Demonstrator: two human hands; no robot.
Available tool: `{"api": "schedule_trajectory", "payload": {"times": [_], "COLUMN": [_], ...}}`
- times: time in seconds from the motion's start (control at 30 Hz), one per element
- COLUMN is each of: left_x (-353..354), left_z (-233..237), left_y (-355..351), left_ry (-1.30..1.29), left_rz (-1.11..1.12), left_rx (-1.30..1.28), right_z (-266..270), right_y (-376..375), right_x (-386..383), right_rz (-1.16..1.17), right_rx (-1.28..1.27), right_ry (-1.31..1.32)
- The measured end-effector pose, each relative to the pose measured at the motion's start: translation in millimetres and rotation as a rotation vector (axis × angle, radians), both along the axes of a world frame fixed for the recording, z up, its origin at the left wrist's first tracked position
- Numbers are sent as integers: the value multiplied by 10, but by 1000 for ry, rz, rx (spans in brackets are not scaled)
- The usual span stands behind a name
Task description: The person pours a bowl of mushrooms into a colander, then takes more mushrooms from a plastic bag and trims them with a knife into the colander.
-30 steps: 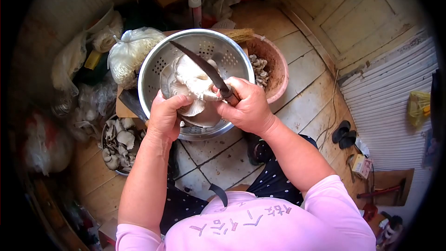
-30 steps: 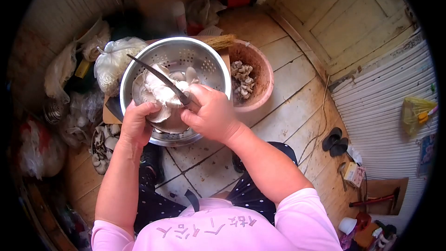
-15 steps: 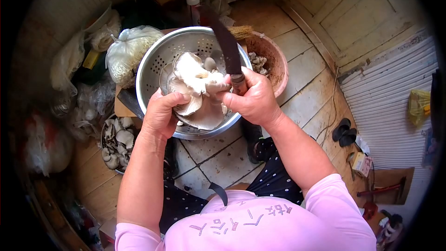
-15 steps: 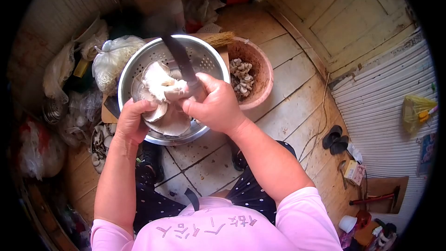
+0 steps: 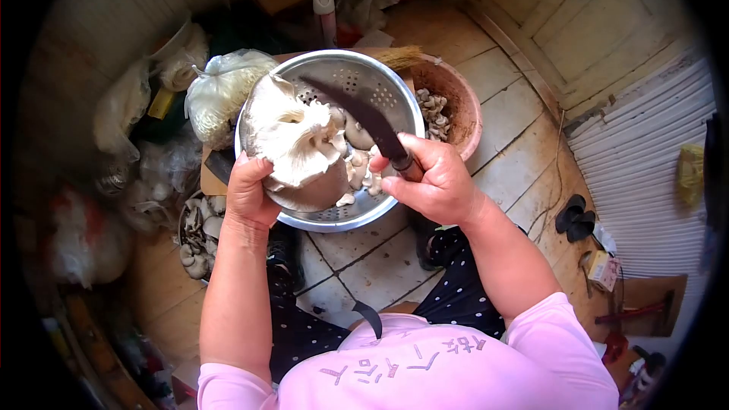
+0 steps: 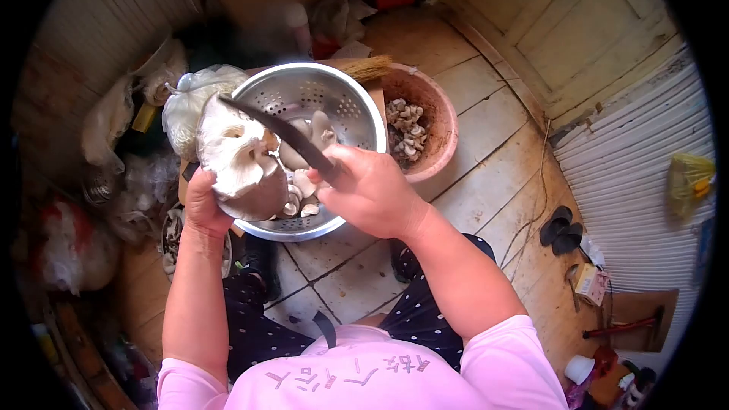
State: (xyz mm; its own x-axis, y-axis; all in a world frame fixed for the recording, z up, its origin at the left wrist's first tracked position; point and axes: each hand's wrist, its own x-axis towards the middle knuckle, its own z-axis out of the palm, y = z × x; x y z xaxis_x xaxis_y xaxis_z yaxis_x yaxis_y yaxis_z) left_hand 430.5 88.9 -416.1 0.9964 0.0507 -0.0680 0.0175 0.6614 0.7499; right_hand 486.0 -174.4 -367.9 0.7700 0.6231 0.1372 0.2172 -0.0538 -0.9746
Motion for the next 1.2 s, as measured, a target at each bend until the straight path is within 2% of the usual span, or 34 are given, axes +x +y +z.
{"api": "schedule_trajectory", "payload": {"times": [0.03,0.1,0.17,0.23,0.37,0.4,0.47,0.93,1.03,1.2], "left_x": [-5,-3,-11,-23,-13,-8,-5,-21,-34,-38], "left_z": [-16,-55,-40,-30,-4,8,10,93,62,154], "left_y": [34,90,110,115,51,23,20,25,79,19], "left_ry": [-1,-16,-13,-6,-28,-42,-56,-97,-75,-62], "left_rz": [1,-31,-41,-68,-68,-58,-47,126,140,103], "left_rx": [5,-73,-81,-144,-93,-160,-226,-29,90,95], "right_z": [-99,-96,32,-13,-29,-26,-81,-155,-136,-121], "right_y": [-10,-10,-49,-36,-11,-3,32,82,66,35], "right_x": [31,25,-10,-16,-21,-27,-49,-92,-98,-64], "right_rz": [32,51,66,47,6,5,-21,-27,-25,-48], "right_rx": [-6,-6,-235,-224,-295,-358,-317,-342,-399,-389], "right_ry": [-155,-155,-111,-117,-180,-176,-179,-194,-203,-265]}}
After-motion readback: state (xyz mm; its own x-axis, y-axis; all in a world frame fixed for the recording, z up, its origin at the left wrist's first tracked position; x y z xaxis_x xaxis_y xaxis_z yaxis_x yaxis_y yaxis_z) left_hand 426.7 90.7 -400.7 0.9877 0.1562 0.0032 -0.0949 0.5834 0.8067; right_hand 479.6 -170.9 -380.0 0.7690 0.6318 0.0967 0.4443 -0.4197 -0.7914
